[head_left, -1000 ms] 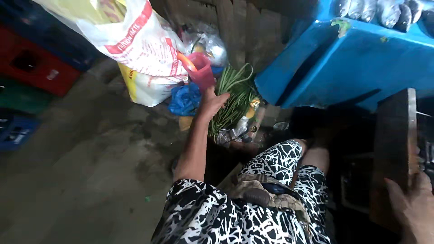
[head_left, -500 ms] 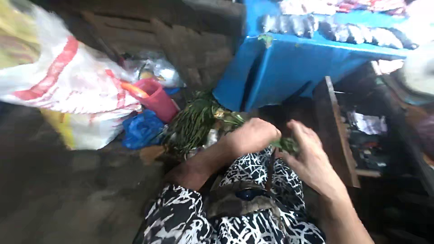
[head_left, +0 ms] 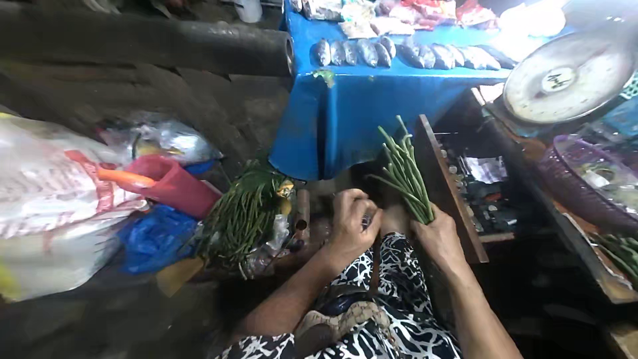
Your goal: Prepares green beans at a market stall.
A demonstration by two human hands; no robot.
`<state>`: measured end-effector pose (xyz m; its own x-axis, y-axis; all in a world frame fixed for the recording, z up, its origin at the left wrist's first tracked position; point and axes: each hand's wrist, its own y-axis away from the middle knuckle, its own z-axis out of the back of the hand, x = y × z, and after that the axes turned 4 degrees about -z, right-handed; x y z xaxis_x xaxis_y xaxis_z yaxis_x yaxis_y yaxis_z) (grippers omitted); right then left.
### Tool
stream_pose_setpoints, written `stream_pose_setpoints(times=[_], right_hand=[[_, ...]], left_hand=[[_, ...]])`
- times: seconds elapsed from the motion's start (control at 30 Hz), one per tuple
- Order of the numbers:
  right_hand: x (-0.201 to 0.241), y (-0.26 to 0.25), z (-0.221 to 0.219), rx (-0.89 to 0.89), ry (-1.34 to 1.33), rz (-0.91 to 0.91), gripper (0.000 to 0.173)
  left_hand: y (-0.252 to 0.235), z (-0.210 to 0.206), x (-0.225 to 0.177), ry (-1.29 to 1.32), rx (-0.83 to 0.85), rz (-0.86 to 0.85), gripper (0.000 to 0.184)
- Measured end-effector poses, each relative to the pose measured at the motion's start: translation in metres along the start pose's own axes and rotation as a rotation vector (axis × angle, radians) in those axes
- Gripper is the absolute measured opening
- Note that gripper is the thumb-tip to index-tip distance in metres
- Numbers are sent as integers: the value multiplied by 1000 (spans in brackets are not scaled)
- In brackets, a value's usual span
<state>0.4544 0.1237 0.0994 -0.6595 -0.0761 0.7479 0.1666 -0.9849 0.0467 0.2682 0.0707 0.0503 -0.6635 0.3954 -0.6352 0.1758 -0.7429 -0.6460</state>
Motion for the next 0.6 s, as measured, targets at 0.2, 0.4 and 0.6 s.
stream_pose_setpoints(times=[0.2,0.4,0.6], right_hand=[[-4,15,-43,11,308,213,35],[-6,24,-48,491,382,118,73],[-16,15,0,238,-37,214,43]], left_hand=[[-15,-22,-25,925,142,644,59],[-16,-25,-20,1009,-51,726,18],[-13,-16,-20,1027,94,663,15]])
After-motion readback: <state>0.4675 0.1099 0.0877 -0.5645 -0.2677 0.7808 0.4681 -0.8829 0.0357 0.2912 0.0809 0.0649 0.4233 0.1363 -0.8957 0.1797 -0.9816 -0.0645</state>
